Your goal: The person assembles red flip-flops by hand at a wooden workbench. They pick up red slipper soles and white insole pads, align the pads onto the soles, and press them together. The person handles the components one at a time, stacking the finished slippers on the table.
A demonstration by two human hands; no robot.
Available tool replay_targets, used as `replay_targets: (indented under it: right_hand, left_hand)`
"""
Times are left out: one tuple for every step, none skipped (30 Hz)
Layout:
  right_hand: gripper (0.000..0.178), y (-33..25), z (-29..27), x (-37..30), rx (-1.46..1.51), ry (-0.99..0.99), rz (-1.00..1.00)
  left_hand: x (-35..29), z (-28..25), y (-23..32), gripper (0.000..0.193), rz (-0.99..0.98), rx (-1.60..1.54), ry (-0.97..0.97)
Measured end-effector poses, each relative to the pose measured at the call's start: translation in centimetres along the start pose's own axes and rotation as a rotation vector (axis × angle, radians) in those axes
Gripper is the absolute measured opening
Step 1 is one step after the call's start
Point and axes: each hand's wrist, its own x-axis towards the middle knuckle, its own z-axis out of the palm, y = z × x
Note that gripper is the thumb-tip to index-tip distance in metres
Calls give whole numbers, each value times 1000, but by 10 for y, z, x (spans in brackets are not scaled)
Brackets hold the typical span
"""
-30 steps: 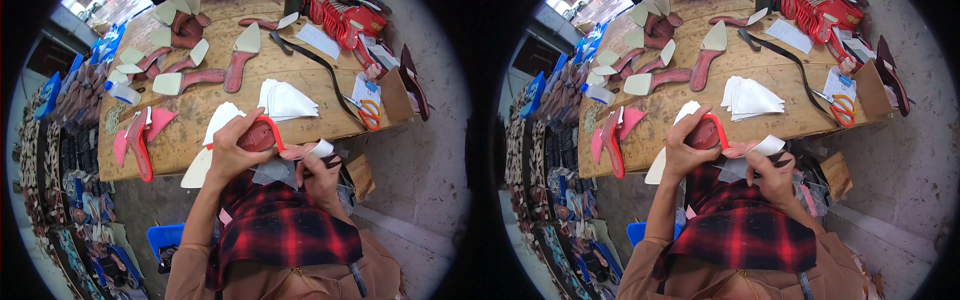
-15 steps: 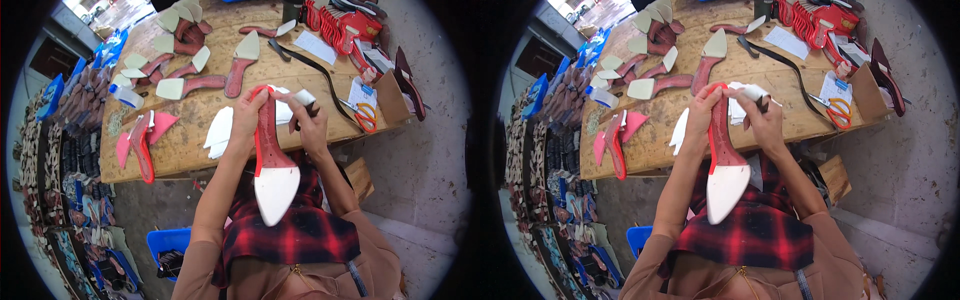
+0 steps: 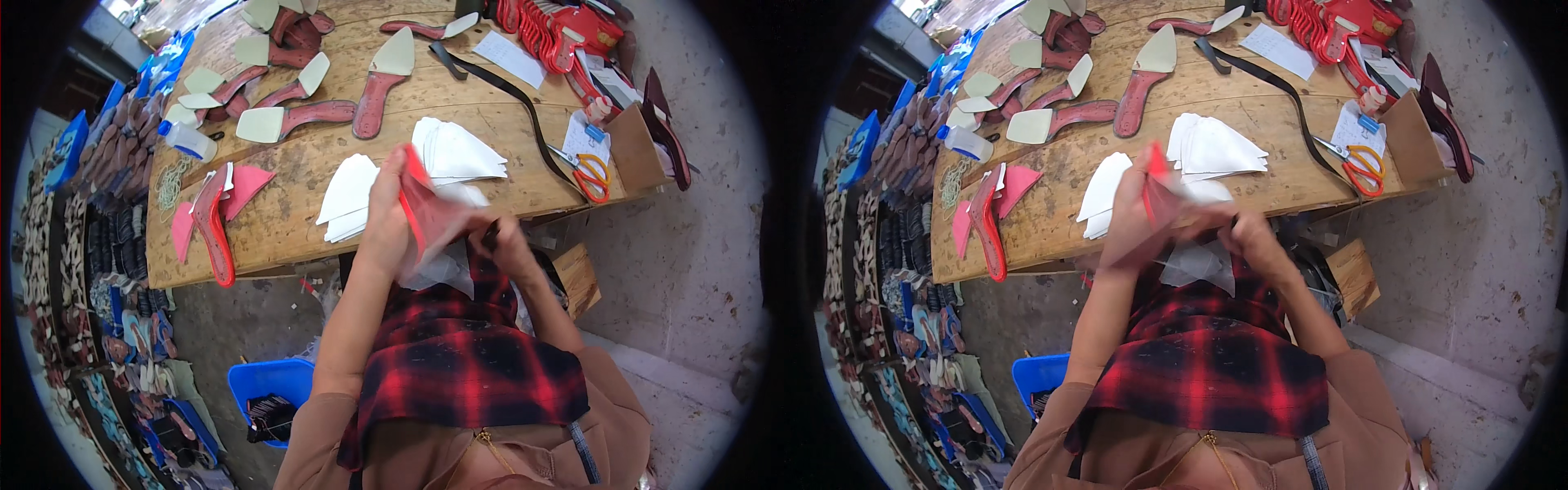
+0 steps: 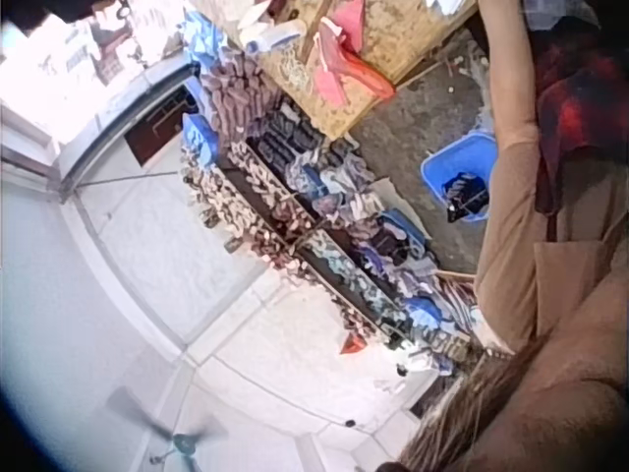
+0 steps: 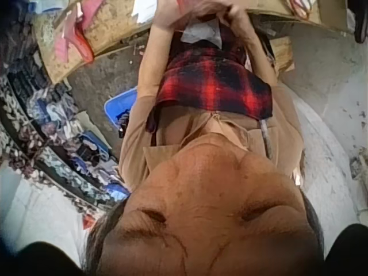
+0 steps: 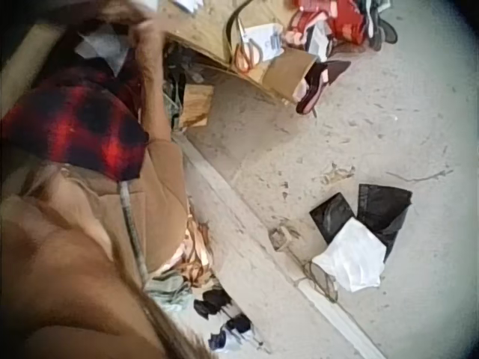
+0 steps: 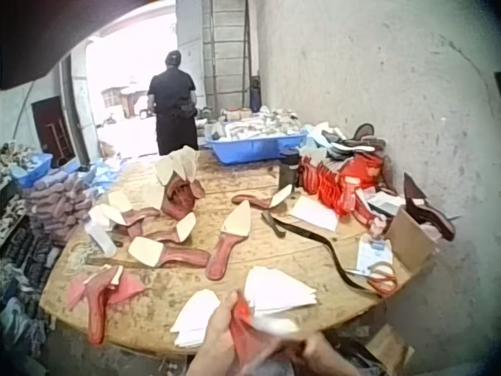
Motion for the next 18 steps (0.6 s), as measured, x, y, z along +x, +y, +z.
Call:
replay_targets:
  right_hand:
    - [68, 12, 11, -1, -77, -55, -50]
    - [71, 17, 32, -1, -184, -47, -56]
    - [76, 19, 53, 1, -293, -38, -62]
    - [83, 10, 56, 4, -174, 72, 1]
    - [89, -7, 64, 10, -42, 185, 46]
    - [98, 1, 55, 9, 116, 143, 90]
    - [110, 9, 45, 9, 269, 106, 144]
    - [121, 7, 40, 9, 535, 45, 243]
    - [127, 0, 47, 12, 503, 66, 232]
    - [133, -8, 53, 15, 468, 91, 217]
    - [133, -4, 49, 9, 464, 56, 192]
    - [133, -2, 48, 8, 459, 25, 151]
    - [129, -19, 58, 9, 390, 202, 397]
    - [126, -12, 57, 3, 33, 73, 178]
    - [126, -1, 57, 0, -77, 119, 67]
    - [126, 0, 61, 4, -77, 165, 24]
    - [127, 0, 64, 9, -82, 220, -18]
    - [128, -11, 68, 14, 103, 257, 8]
  left_hand:
    - [8, -3, 10, 18, 9, -61, -59]
    - [13, -9, 20, 17, 20, -122, -108]
    - [2, 2, 28, 16, 158, -81, -47]
    - [-10, 13, 34, 16, 288, -30, 20]
    - [-23, 16, 38, 18, 321, -18, 57]
    - [-33, 14, 42, 20, 354, -6, 93]
    - [-37, 8, 44, 19, 363, -18, 124]
    - [-37, -2, 45, 18, 369, -31, 147]
    - [-35, -16, 43, 17, 375, -47, 180]
    - [-32, -32, 39, 18, 304, -91, 138]
    - [-28, -50, 34, 18, 235, -138, 98]
    - [-23, -62, 33, 19, 169, -175, 43]
    - [-22, -71, 27, 19, 160, -189, 80]
    - [-26, -73, 20, 20, 162, -188, 113]
    - [-33, -68, 14, 20, 180, -161, 105]
    - [-41, -65, 6, 20, 191, -141, 98]
    - [-48, -60, -2, 20, 190, -98, 123]
    - [-57, -63, -6, 20, 205, -52, 164]
